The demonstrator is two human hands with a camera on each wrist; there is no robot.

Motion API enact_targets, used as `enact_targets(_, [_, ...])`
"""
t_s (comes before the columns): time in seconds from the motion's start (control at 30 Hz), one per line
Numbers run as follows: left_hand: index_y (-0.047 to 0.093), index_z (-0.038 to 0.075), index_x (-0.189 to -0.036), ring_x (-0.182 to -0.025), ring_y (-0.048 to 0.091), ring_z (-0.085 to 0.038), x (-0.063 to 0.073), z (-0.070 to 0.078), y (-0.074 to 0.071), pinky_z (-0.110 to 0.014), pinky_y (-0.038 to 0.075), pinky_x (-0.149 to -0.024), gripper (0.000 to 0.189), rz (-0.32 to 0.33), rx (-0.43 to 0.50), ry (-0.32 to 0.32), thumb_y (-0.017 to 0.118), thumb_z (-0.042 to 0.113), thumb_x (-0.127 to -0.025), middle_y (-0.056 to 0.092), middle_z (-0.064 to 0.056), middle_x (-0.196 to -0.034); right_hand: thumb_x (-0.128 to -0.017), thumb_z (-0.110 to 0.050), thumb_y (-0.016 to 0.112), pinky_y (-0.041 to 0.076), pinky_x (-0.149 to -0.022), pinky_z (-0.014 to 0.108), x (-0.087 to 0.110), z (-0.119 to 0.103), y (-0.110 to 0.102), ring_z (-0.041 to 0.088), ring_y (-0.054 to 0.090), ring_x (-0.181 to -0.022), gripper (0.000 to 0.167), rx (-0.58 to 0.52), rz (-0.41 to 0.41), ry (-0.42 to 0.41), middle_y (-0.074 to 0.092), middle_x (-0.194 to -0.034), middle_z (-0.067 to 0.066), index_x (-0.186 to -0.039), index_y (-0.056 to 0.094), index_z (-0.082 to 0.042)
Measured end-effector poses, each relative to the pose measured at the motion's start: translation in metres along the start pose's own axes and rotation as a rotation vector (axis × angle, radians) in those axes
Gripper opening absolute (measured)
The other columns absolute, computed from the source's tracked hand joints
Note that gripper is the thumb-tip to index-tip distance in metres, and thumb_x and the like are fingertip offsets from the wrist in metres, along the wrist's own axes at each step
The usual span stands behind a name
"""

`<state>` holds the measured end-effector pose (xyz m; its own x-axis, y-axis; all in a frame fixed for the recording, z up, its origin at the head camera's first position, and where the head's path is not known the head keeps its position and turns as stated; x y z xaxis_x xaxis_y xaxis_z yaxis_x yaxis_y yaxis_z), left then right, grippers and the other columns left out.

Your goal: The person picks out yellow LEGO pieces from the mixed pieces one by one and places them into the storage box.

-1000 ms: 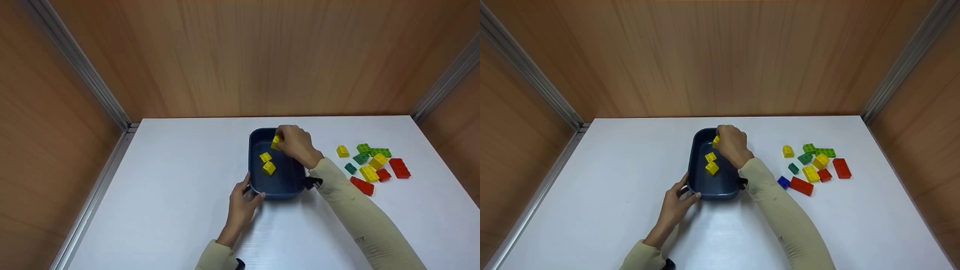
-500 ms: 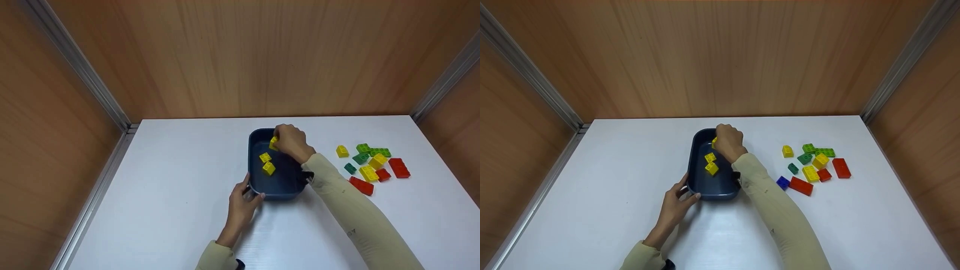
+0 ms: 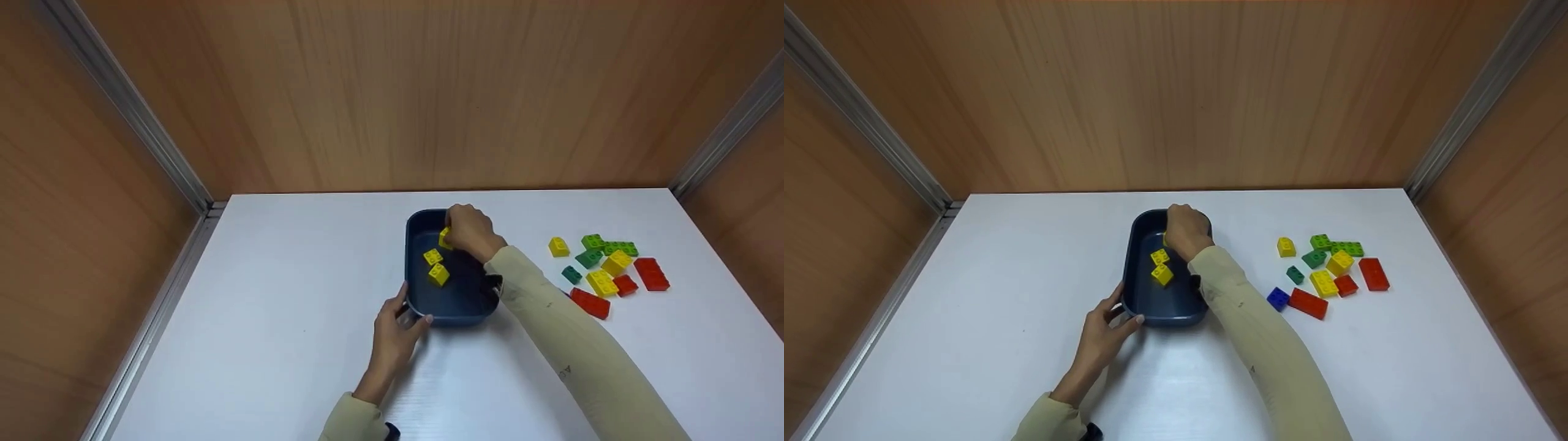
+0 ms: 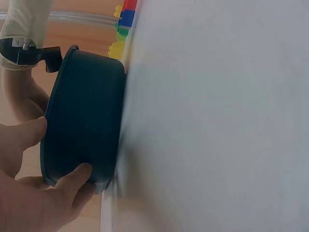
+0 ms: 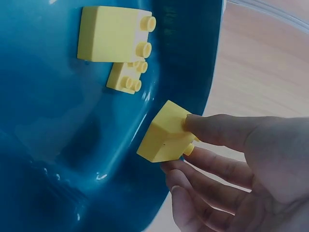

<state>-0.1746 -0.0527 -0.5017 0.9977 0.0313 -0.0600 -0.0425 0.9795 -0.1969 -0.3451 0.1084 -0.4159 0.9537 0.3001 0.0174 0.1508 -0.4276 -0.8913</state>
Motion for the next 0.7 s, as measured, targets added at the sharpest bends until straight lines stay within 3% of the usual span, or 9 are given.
enact_targets(0.17, [0.036, -0.004, -0.161, -0.139, 0.054, -0.041, 0.000, 0.001, 0.000, -0.038, 0.052, -0.112, 0.079, -0.004, -0.003, -0.007, 0.078, 0.006, -0.096, 0.057, -0.024, -0.134, -0.086, -0.004, 0.077, 0.061, -0.078, 0.046, -0.004, 0.003, 0.004, 0.029, 0.067, -0.085, 0.026, 0.018, -0.038, 0.019, 0.075, -0.106, 0.022, -0.109, 0.073, 0.009])
enact_targets(0.3, [0.036, -0.004, -0.161, -0.138, 0.055, -0.042, 0.000, 0.000, 0.001, -0.041, 0.051, -0.112, 0.079, -0.002, 0.000, -0.004, 0.079, 0.006, -0.095, 0.057, -0.024, -0.133, -0.084, 0.000, 0.077, 0.050, -0.059, 0.033, -0.006, 0.006, 0.007, 0.020, 0.054, -0.067, 0.009, 0.008, -0.049, 0.012, 0.066, -0.080, 0.010, -0.085, 0.068, 0.002])
enact_targets(0.4, [0.036, -0.004, -0.161, -0.138, 0.054, -0.042, 0.000, 0.001, 0.001, -0.043, 0.050, -0.113, 0.079, -0.002, 0.000, 0.000, 0.079, 0.007, -0.095, 0.058, -0.023, -0.132, -0.082, 0.004, 0.075, 0.033, -0.050, 0.028, -0.007, 0.007, 0.009, 0.015, 0.037, -0.056, 0.032, -0.009, -0.052, -0.008, 0.042, -0.063, -0.001, -0.064, 0.051, -0.008])
enact_targets(0.5, [0.037, -0.003, -0.161, -0.138, 0.055, -0.041, 0.000, 0.001, 0.003, -0.043, 0.050, -0.114, 0.079, -0.001, -0.001, -0.005, 0.079, 0.007, -0.095, 0.058, -0.023, -0.131, -0.082, 0.005, 0.074, 0.025, -0.050, 0.028, -0.005, 0.008, 0.011, 0.013, 0.027, -0.054, 0.047, 0.002, -0.053, -0.024, 0.028, -0.059, -0.005, -0.058, 0.038, -0.015])
enact_targets(0.7, [0.036, -0.002, -0.162, -0.138, 0.055, -0.039, -0.001, 0.001, 0.004, -0.044, 0.050, -0.114, 0.079, -0.003, -0.019, -0.015, 0.079, 0.006, -0.096, 0.058, -0.022, -0.134, -0.083, 0.006, 0.071, 0.025, -0.050, 0.029, -0.004, 0.009, 0.016, 0.013, 0.024, -0.053, 0.050, 0.012, -0.081, 0.004, 0.022, -0.059, -0.005, -0.058, 0.034, -0.016])
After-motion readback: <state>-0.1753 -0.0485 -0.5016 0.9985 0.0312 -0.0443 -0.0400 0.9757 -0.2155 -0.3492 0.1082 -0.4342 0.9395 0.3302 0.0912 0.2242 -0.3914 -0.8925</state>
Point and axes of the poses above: each hand's wrist, its own x-axis away from the middle knuckle, its own y-axis out of the palm, z = x × y, the point moved 4 cm from there along -x, towards the middle knuckle
